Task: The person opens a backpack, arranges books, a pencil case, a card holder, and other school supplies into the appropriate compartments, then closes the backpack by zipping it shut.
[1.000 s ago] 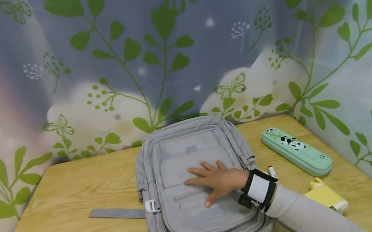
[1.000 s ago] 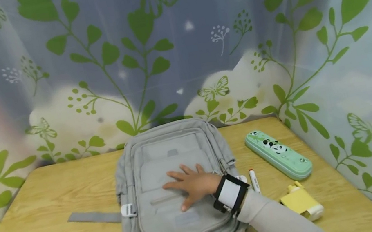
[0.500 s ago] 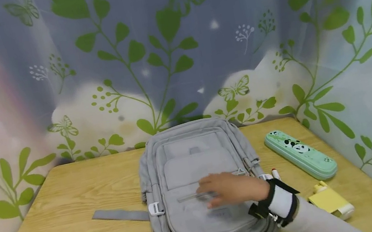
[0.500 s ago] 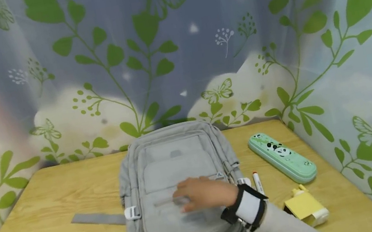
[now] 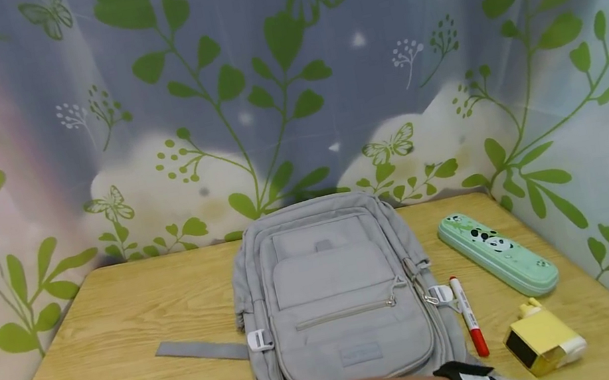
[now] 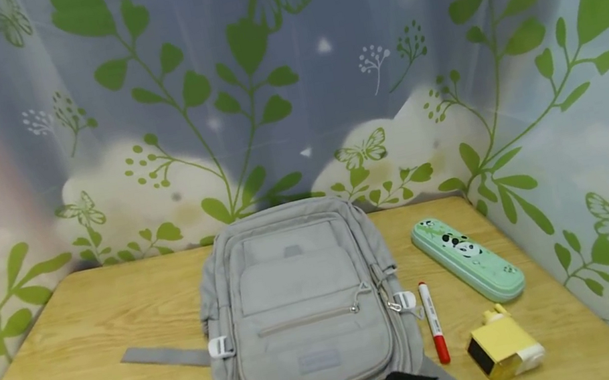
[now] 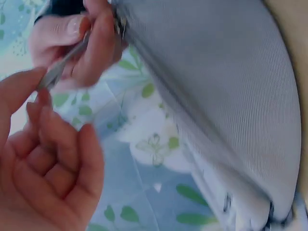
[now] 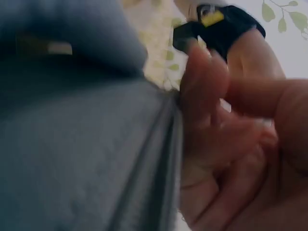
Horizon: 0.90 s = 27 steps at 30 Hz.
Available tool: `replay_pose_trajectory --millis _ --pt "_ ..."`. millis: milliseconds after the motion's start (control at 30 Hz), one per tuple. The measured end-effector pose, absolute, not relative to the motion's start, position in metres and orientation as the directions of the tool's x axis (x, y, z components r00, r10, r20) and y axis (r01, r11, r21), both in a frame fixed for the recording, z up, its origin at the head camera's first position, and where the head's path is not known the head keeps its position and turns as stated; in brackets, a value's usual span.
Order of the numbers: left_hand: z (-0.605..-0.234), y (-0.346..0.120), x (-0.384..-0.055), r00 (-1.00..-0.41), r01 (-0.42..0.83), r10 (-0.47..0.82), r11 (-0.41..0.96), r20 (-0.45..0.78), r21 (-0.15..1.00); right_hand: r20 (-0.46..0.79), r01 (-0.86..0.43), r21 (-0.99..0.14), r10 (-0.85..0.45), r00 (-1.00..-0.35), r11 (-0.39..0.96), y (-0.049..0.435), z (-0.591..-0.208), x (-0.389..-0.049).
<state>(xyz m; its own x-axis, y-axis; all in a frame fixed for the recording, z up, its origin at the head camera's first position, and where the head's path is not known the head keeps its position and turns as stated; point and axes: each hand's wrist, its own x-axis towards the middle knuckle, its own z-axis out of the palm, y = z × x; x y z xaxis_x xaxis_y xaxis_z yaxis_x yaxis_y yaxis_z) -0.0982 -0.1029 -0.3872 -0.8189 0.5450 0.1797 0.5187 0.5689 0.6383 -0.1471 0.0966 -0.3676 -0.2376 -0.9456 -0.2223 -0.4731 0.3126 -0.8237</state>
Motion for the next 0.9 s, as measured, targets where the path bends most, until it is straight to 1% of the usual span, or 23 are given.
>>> replay_pose_trajectory --millis 33,67,100,133,167,200,233,267,333,367,400,467,500,567,600,633,700,767,867,900 --pt "-0.389 -0.106 -0.102 -0.787 0.561 0.581 0.529 0.21 0.637 -0.223 -0.436 -0.846 -0.947 -0.229 0.305 0.099 -0.369 -0.147" --pt "-0.393 -0.109 -0.106 -0.737 0.627 0.618 0.476 0.273 0.617 -0.236 -0.372 -0.875 -0.944 -0.23 0.309 0.101 -0.369 -0.147" --pt "-0.401 -0.112 -0.11 -0.637 0.751 0.653 0.407 0.41 0.52 -0.235 -0.35 -0.885 -0.943 -0.234 0.307 0.103 -0.368 -0.147" --pt "-0.407 -0.114 -0.115 -0.55 0.821 0.695 0.346 0.463 0.455 -0.238 -0.302 -0.902 -0.94 -0.244 0.307 0.106 -0.367 -0.145" --pt "-0.416 -0.116 -0.119 -0.439 0.896 0.706 0.298 0.557 0.329 -0.237 -0.282 -0.91 -0.939 -0.25 0.304 0.109 -0.365 -0.144" --pt "-0.423 -0.116 -0.122 -0.358 0.934 0.714 0.277 0.602 0.227 -0.22 -0.296 -0.909 -0.941 -0.257 0.293 0.111 -0.364 -0.142" --pt "-0.431 -0.115 -0.124 -0.306 0.949 0.71 0.28 0.634 0.145 -0.201 -0.31 -0.909 -0.943 -0.264 0.28 0.113 -0.362 -0.141" --pt "-0.437 -0.114 -0.126 -0.279 0.953 0.71 0.288 0.647 0.095 -0.19 -0.295 -0.917 -0.943 -0.271 0.27 0.115 -0.361 -0.138" --pt "-0.445 -0.112 -0.125 -0.298 0.94 0.716 0.337 0.631 0.06 -0.207 -0.172 -0.951 -0.943 -0.26 0.256 0.118 -0.362 -0.132" --pt "-0.447 -0.111 -0.123 -0.322 0.93 0.717 0.362 0.619 0.063 -0.215 -0.131 -0.957 -0.934 -0.286 0.26 0.119 -0.363 -0.13" --pt "-0.448 -0.11 -0.122 -0.341 0.922 0.718 0.38 0.606 0.069 -0.211 -0.142 -0.954 -0.93 -0.3 0.263 0.121 -0.365 -0.128" --pt "-0.447 -0.111 -0.121 -0.365 0.916 0.725 0.393 0.584 0.083 -0.274 0.03 -0.96 -0.908 -0.316 0.279 0.126 -0.369 -0.125" --pt "-0.446 -0.112 -0.12 -0.373 0.913 0.731 0.398 0.571 0.088 -0.291 0.045 -0.955 -0.899 -0.329 0.293 0.129 -0.37 -0.125" --pt "-0.444 -0.114 -0.119 -0.38 0.914 0.742 0.392 0.552 0.101 -0.262 -0.078 -0.947 -0.89 -0.374 0.312 0.138 -0.372 -0.127" --pt "-0.444 -0.116 -0.119 -0.38 0.916 0.748 0.385 0.543 0.111 -0.25 -0.112 -0.944 -0.897 -0.364 0.309 0.144 -0.372 -0.129" --pt "-0.444 -0.117 -0.119 -0.38 0.918 0.755 0.379 0.534 0.118 -0.246 -0.101 -0.949 -0.899 -0.363 0.3 0.151 -0.372 -0.13" --pt "-0.446 -0.122 -0.12 -0.383 0.92 0.763 0.367 0.52 0.138 -0.177 -0.259 -0.922 -0.908 -0.38 0.288 0.167 -0.372 -0.132" --pt "-0.449 -0.127 -0.12 -0.383 0.922 0.764 0.345 0.519 0.173 -0.125 -0.348 -0.895 -0.905 -0.406 0.28 0.185 -0.371 -0.133" --pt "-0.452 -0.135 -0.123 -0.382 0.924 0.767 0.313 0.516 0.219 -0.105 -0.383 -0.864 -0.86 -0.5 0.328 0.213 -0.369 -0.135" --pt "-0.452 -0.137 -0.124 -0.396 0.918 0.761 0.312 0.514 0.244 -0.112 -0.356 -0.869 -0.837 -0.535 0.343 0.222 -0.368 -0.137"
